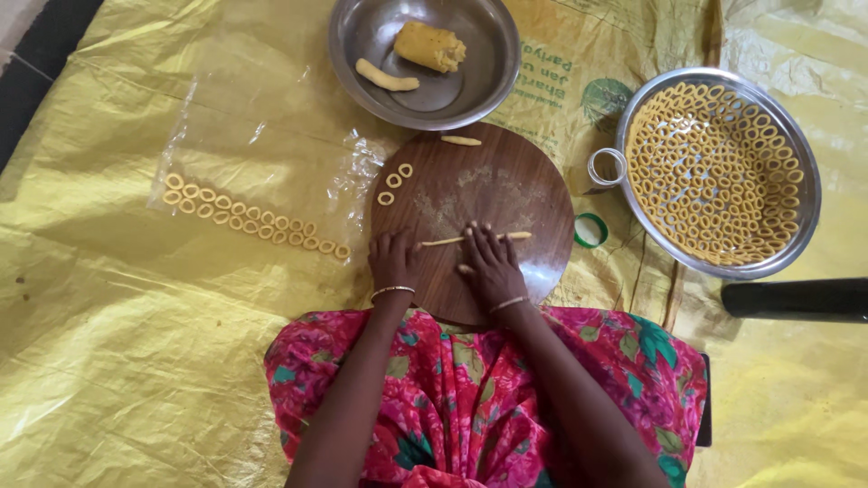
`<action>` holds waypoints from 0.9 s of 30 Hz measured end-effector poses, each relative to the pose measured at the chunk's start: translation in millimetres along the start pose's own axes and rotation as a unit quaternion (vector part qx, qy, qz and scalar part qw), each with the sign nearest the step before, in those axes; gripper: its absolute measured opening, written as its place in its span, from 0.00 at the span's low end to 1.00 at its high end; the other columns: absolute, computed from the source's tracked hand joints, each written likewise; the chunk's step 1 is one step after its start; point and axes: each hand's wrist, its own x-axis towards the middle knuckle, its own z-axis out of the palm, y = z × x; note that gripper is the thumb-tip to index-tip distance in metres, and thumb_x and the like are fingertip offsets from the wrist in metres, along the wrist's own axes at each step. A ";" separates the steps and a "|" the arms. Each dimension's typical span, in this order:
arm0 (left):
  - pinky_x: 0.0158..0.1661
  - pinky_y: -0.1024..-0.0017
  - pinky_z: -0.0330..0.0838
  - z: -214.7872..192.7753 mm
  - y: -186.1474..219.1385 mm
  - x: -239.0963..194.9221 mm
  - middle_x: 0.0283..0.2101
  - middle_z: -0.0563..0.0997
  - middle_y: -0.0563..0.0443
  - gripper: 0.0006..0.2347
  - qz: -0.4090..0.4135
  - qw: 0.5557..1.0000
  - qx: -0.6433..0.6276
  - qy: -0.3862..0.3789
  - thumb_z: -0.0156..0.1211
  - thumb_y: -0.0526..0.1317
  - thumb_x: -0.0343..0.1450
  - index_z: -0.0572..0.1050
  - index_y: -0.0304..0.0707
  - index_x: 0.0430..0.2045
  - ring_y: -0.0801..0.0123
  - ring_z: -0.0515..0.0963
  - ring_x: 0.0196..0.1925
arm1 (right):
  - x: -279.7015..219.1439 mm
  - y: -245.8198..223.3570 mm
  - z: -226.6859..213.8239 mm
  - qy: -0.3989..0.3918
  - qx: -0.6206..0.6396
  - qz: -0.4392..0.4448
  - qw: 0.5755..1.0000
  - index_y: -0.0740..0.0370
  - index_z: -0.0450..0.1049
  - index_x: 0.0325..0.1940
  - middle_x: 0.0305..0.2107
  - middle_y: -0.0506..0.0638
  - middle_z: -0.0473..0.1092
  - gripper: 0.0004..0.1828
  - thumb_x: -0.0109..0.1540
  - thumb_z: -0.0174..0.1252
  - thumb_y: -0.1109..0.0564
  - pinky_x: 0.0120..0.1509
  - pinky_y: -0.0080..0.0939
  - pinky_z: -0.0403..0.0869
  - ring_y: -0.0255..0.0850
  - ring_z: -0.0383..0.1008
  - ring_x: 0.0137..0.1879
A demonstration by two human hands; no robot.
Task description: The person rolls small pieces of dough into thin ropes on a wooden board, then joins the ends to form rings. The finished rings are placed onto a plastic sheet and into a metal tray. The person also wipes the board surface with their hands.
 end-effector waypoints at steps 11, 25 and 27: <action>0.65 0.30 0.45 11.3 13.2 -18.4 0.77 0.49 0.40 0.48 -0.043 0.984 0.168 -0.048 0.48 0.74 0.66 0.50 0.35 0.72 0.46 0.47 0.78 | -26.9 3.5 -0.9 0.035 0.016 -0.023 0.999 0.62 0.47 0.78 0.76 0.53 0.45 0.41 0.68 0.44 0.37 0.82 0.57 0.38 0.45 0.41 0.82; 0.67 0.26 0.29 -14.8 34.0 -1.5 0.79 0.25 0.42 0.68 -0.121 0.913 0.235 -0.312 0.56 0.82 0.50 0.27 0.37 0.74 0.49 0.26 0.80 | -4.3 21.4 16.6 0.040 -0.006 0.024 0.999 0.62 0.45 0.80 0.78 0.55 0.43 0.41 0.70 0.42 0.37 0.82 0.57 0.41 0.48 0.40 0.83; 0.67 0.26 0.28 -18.3 36.5 -0.8 0.79 0.25 0.42 0.69 -0.117 0.914 0.239 -0.306 0.57 0.82 0.48 0.26 0.37 0.74 0.48 0.25 0.80 | 16.2 29.1 20.6 0.038 -0.017 0.029 0.999 0.61 0.44 0.81 0.78 0.53 0.42 0.41 0.70 0.41 0.37 0.83 0.57 0.40 0.47 0.39 0.83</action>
